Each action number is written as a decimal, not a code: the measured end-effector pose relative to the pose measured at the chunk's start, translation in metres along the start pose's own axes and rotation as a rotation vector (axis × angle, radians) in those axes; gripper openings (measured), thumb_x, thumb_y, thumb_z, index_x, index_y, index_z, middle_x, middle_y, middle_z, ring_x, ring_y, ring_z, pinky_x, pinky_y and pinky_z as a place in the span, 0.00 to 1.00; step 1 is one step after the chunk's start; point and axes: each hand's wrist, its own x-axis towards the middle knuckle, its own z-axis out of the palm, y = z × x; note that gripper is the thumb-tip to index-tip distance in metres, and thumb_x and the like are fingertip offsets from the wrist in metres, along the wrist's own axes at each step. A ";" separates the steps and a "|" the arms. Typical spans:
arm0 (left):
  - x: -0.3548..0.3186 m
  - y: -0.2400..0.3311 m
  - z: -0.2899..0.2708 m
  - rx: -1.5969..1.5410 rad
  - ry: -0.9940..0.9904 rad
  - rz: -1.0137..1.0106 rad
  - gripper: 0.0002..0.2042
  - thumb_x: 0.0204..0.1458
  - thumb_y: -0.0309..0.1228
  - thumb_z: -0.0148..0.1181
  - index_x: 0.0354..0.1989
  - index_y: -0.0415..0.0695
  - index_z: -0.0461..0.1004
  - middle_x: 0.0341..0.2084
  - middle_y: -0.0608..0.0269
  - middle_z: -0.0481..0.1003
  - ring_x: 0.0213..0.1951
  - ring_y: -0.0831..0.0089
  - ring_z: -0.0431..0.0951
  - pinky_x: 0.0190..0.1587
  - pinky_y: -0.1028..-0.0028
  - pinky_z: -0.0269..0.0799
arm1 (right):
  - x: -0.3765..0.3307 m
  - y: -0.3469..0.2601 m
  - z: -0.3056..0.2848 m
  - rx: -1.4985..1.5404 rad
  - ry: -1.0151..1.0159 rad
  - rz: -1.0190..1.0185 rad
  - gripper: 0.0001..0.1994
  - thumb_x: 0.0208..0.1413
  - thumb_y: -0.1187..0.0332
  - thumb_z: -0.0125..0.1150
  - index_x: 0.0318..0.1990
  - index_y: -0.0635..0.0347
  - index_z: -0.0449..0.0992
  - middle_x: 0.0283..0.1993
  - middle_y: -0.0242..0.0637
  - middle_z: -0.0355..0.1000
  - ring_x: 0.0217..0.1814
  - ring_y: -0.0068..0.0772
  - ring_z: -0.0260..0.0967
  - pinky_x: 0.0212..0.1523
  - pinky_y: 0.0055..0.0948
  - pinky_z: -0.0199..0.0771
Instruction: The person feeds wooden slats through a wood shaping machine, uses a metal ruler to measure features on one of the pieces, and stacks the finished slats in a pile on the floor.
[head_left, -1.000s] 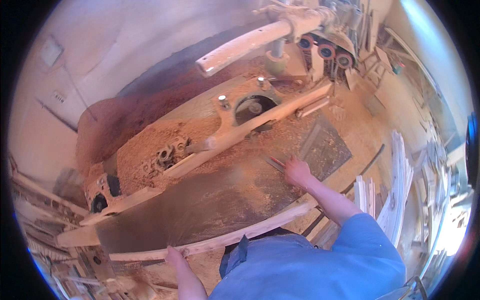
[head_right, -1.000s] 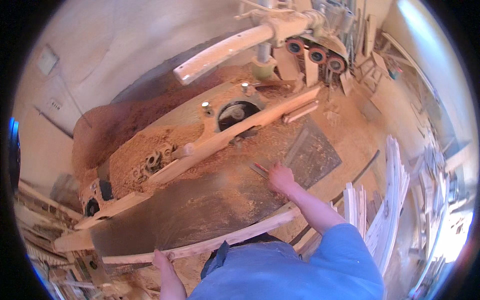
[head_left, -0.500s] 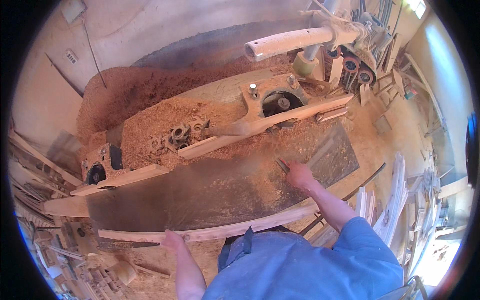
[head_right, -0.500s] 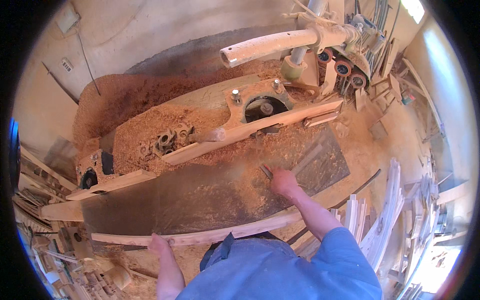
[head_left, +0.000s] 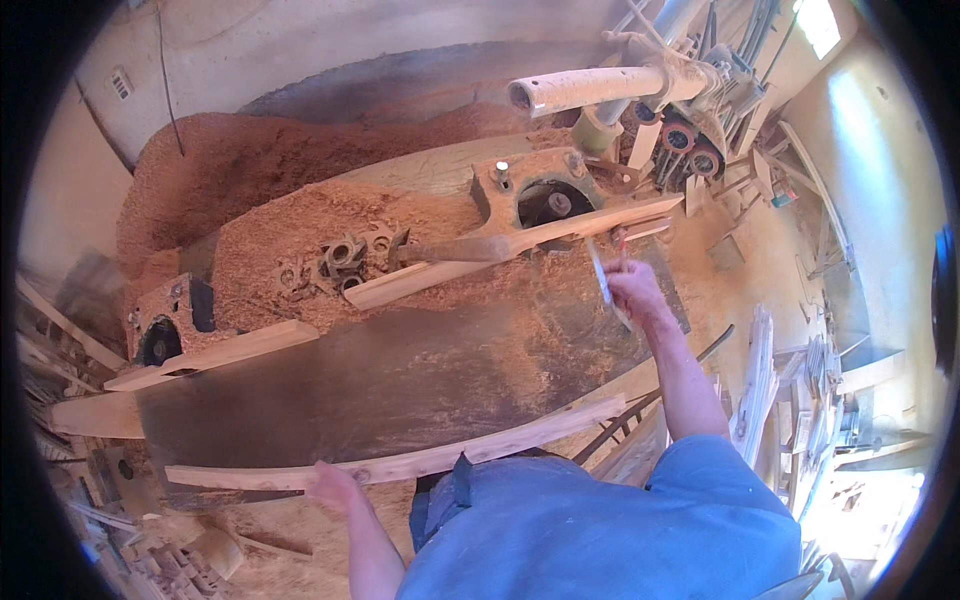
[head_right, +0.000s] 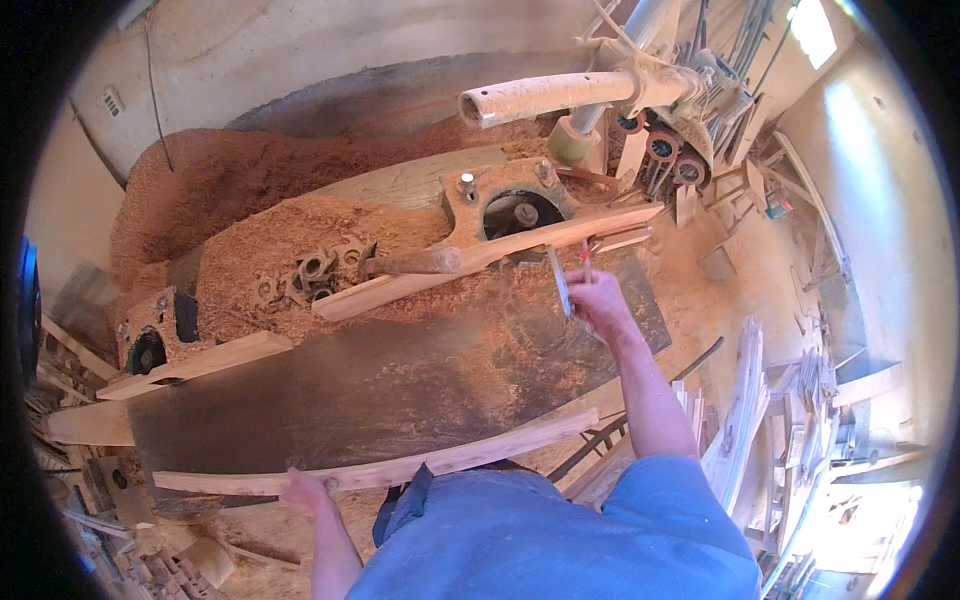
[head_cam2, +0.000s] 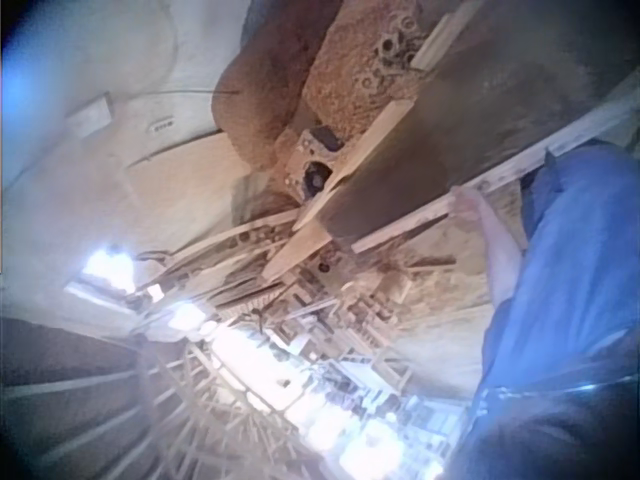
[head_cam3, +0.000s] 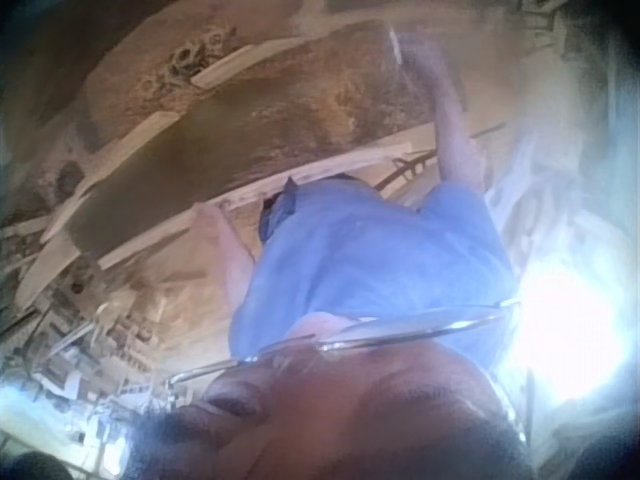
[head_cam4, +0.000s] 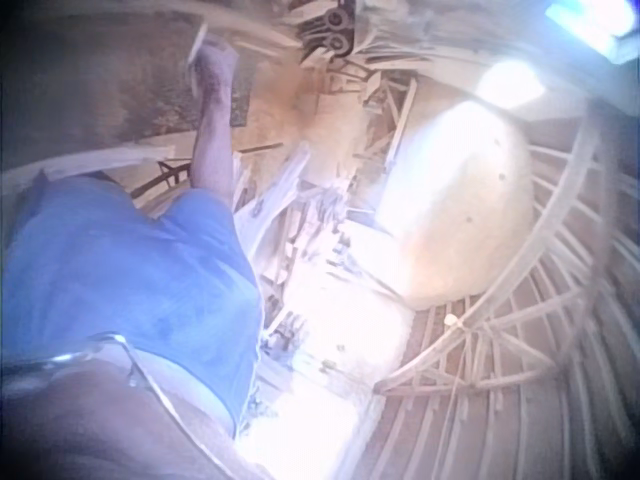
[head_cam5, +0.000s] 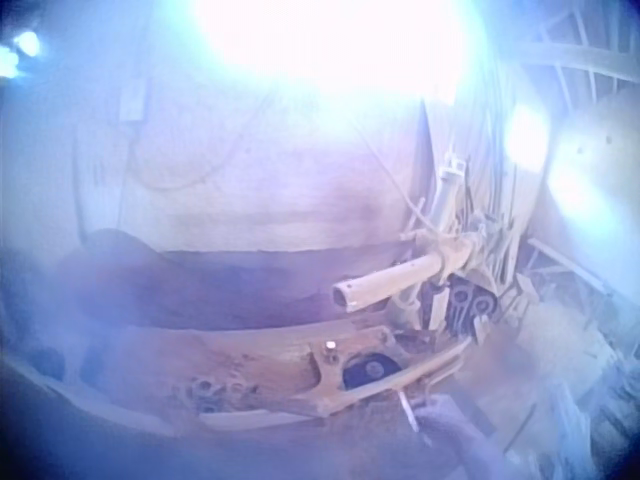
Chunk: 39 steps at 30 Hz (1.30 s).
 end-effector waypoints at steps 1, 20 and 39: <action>-0.004 0.003 -0.002 -0.044 -0.001 -0.001 0.29 0.56 0.46 0.54 0.48 0.23 0.72 0.46 0.30 0.78 0.44 0.40 0.81 0.49 0.50 0.74 | 0.000 -0.022 0.003 0.085 -0.022 -0.014 0.12 0.47 0.75 0.59 0.41 0.65 0.81 0.23 0.27 0.70 0.18 0.18 0.62 0.18 0.21 0.58; 0.013 -0.007 0.009 -0.187 0.039 -0.079 0.34 0.54 0.45 0.60 0.58 0.25 0.65 0.50 0.29 0.76 0.47 0.39 0.80 0.55 0.50 0.72 | 0.137 -0.129 0.361 -1.335 -0.476 -0.497 0.17 0.48 0.64 0.61 0.42 0.66 0.83 0.44 0.53 0.81 0.46 0.53 0.80 0.44 0.45 0.79; 0.146 -0.063 0.014 -0.450 -0.262 -0.194 0.28 0.51 0.38 0.68 0.54 0.27 0.72 0.44 0.45 0.79 0.41 0.58 0.81 0.38 0.59 0.79 | -0.133 0.047 0.279 -0.675 -0.856 -0.926 0.25 0.43 0.69 0.68 0.53 0.55 0.75 0.49 0.45 0.73 0.54 0.54 0.70 0.54 0.50 0.72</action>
